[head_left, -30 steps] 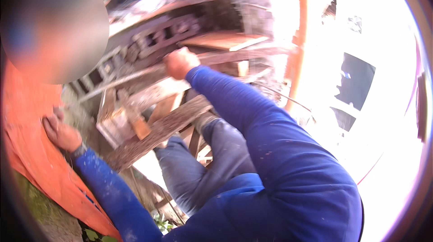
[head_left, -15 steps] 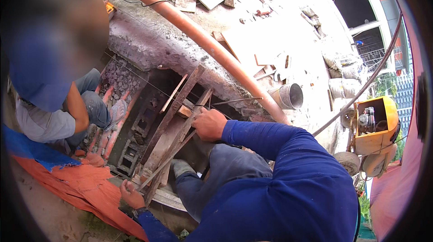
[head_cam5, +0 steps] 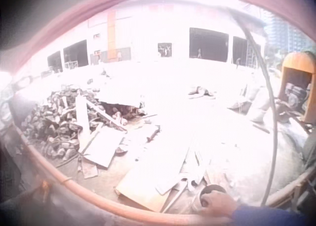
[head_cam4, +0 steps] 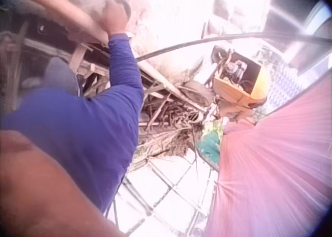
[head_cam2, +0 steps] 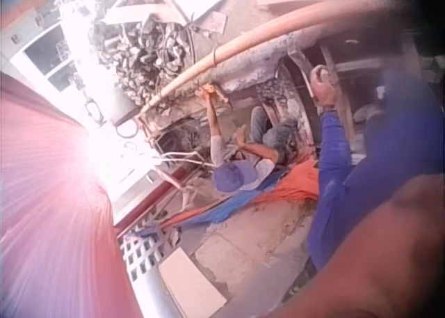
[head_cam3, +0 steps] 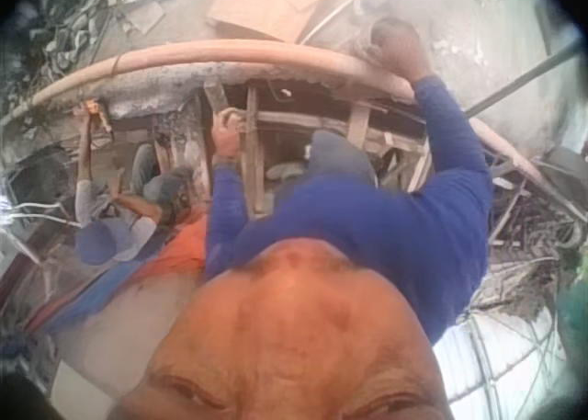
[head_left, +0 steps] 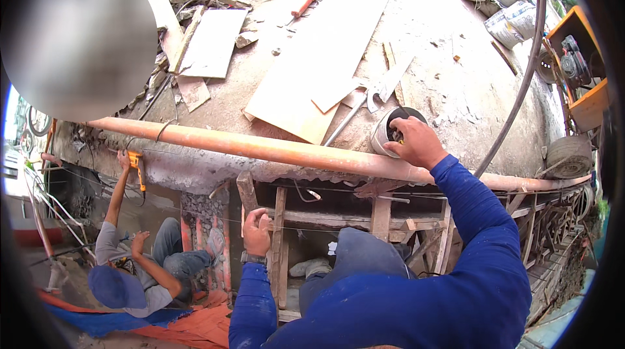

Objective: The person hammers nails into wooden planks to secure them to a frame. They measure and position additional planks, then use a hammer to fasten them. A coworker uses a power drill nearby on the same structure.

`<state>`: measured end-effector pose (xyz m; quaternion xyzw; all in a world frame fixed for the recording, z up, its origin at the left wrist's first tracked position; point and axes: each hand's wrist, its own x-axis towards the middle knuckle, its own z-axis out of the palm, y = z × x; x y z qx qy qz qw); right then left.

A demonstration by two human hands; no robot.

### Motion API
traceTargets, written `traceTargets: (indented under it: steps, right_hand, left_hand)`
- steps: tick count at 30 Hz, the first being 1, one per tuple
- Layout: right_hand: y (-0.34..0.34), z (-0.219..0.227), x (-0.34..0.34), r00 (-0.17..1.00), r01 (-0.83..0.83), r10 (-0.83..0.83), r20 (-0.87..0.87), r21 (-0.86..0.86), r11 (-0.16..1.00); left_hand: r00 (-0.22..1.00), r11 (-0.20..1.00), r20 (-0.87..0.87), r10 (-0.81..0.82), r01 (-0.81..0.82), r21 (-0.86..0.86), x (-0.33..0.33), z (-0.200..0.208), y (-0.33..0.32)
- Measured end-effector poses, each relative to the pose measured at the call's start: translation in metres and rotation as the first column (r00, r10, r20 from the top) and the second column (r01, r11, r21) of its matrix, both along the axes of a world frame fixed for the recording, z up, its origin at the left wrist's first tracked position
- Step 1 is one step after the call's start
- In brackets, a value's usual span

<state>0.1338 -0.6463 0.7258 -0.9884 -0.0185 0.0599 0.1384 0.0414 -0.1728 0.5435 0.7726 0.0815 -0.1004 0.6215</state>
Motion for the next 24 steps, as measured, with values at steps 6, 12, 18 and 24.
traceTargets:
  steps: [6,12,18,24]
  right_hand:
    - [-0.1,-0.089,-0.082,0.938,0.323,-0.345,0.016,0.31,0.894]
    - [-0.119,-0.114,-0.148,0.852,0.437,-0.522,0.039,0.495,0.751]
    - [-0.132,-0.125,-0.209,0.802,0.546,-0.597,-0.014,0.422,0.724]
    - [-0.137,-0.09,-0.179,0.809,0.498,-0.586,0.045,0.478,0.723]
  left_hand:
    - [0.937,0.891,-0.338,0.086,-0.224,-0.395,0.228,-0.089,-0.111]
    - [0.903,0.94,-0.261,0.342,-0.326,0.101,0.386,-0.141,-0.087]
    - [0.801,0.682,-0.332,0.497,-0.598,-0.42,0.338,-0.143,-0.163]
    - [0.726,0.632,-0.139,0.673,-0.663,-0.401,0.364,-0.054,-0.199]
